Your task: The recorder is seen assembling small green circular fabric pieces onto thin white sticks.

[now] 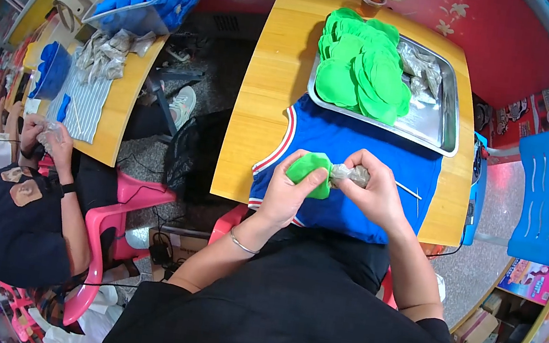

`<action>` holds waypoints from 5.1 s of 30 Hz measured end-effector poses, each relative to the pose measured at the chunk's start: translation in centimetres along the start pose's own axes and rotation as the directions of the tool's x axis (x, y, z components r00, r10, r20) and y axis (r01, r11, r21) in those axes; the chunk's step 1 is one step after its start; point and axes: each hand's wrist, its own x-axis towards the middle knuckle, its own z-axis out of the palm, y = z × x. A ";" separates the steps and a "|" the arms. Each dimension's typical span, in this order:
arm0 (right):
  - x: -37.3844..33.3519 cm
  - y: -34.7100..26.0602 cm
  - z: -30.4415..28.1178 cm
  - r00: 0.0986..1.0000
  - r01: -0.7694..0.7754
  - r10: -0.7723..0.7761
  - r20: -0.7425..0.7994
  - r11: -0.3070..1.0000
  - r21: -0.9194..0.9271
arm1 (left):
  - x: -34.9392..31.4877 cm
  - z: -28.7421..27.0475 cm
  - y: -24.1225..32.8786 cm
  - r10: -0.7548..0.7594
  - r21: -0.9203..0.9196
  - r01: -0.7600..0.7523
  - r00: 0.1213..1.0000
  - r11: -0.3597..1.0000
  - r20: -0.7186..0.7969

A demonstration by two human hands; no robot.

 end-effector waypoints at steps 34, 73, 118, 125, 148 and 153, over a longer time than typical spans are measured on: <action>0.0 -0.8 -1.6 0.976 0.177 -0.179 -0.122 0.984 -0.028 | 0.8 0.4 1.7 0.066 0.317 -0.107 0.989 0.943 0.135; -0.1 -3.3 -3.0 0.996 0.084 -0.084 -0.015 0.996 -0.037 | 0.1 2.4 -0.6 0.038 0.010 -0.040 0.993 0.999 0.112; -1.6 -1.3 -2.0 0.855 0.462 -0.516 -0.048 0.801 -0.381 | 1.8 2.0 0.2 -0.053 -0.039 0.057 0.992 0.998 0.114; -1.3 -1.3 -1.1 0.895 0.326 -0.421 -0.147 0.843 -0.427 | 1.8 2.5 0.3 0.019 0.089 -0.027 0.996 0.996 0.089; -1.3 -0.6 -1.5 0.846 0.471 -0.520 -0.119 0.832 -0.293 | 1.9 2.8 1.6 -0.013 0.185 -0.013 0.990 0.983 0.140; -0.9 0.2 0.2 0.755 0.481 -0.581 -0.304 0.806 -0.346 | 1.7 3.8 1.7 0.125 0.294 -0.179 0.973 0.939 0.193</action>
